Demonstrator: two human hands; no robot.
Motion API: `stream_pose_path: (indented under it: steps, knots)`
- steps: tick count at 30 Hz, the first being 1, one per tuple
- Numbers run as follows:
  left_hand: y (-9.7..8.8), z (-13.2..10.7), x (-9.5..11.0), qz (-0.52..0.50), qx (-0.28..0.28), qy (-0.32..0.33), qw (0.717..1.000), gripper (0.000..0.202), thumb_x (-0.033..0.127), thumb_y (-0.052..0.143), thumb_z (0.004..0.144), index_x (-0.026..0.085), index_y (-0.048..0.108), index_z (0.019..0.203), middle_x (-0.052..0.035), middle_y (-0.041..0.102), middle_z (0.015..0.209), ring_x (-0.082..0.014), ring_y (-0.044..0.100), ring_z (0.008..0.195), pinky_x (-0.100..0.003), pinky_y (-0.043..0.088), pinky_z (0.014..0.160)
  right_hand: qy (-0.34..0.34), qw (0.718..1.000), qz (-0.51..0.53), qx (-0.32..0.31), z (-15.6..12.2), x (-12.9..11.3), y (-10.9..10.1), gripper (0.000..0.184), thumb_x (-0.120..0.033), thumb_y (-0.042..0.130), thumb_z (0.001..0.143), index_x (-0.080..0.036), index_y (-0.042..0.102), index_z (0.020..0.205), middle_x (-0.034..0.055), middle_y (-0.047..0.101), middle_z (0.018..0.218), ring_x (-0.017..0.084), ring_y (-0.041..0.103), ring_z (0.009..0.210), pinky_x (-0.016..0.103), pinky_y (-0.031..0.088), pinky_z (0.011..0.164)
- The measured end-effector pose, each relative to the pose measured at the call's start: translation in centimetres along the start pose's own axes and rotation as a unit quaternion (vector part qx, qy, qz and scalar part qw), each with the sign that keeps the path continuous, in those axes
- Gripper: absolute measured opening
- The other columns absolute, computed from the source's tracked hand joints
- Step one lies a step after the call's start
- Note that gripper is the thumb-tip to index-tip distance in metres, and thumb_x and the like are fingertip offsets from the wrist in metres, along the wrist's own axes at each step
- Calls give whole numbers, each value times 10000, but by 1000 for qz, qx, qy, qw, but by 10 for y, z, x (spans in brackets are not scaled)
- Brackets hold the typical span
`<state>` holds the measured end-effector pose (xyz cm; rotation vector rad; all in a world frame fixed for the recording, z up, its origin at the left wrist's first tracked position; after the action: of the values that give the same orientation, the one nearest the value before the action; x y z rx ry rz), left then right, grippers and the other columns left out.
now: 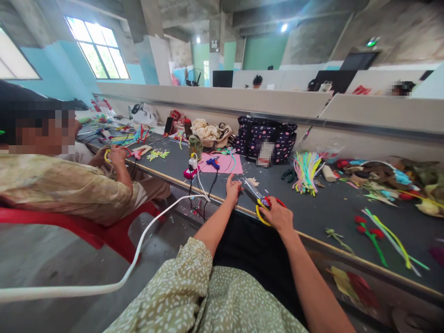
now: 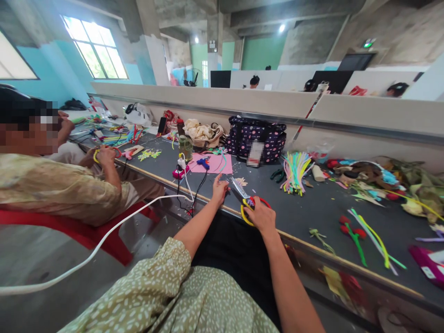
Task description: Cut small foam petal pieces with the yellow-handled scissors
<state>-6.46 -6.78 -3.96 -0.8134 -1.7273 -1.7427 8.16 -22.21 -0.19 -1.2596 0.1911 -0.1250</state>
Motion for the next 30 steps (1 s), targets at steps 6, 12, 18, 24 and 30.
stream_pose_path:
  steps: [6,12,18,24,30]
  knots:
    - [1,3,-4,113,-7,27,993,559,167,674,588,170,506,1121,85,481,573,-50,436,451,-198,418,518,121,973,195,15,1,35,22,532,-647,501,732,-260,562,1093,47,687,844,237,636,770,305,429,619]
    - [11,14,-13,314,-7,61,947,451,87,611,617,156,536,1057,65,508,590,-58,452,442,-175,379,448,99,888,442,84,5,48,33,513,-606,608,663,-224,588,1005,63,699,832,235,639,761,331,478,654]
    - [11,19,-21,317,-36,29,947,337,123,571,672,132,560,1008,27,544,625,-77,483,453,-194,391,440,128,810,565,93,8,50,39,526,-575,678,607,-192,547,943,96,694,912,235,647,824,325,499,680]
    - [10,9,-11,345,-43,117,930,168,213,572,712,154,620,862,12,581,677,-82,490,536,-214,424,548,190,732,646,103,5,52,39,577,-602,706,546,-210,530,931,79,706,828,196,643,649,261,466,507]
    - [46,-11,-21,471,-173,188,844,104,207,573,730,170,659,775,-13,624,755,-119,531,699,-247,421,707,200,712,666,99,3,48,29,586,-593,726,510,-210,530,908,74,704,788,185,623,578,254,441,460]
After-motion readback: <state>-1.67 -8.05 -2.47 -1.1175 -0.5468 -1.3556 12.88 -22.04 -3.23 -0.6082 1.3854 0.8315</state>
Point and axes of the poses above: each hand's wrist, its own z-axis towards the middle knuckle, its own y-axis out of the palm, x = y × z, the point moved 4 cm from there along z, towards the middle knuckle
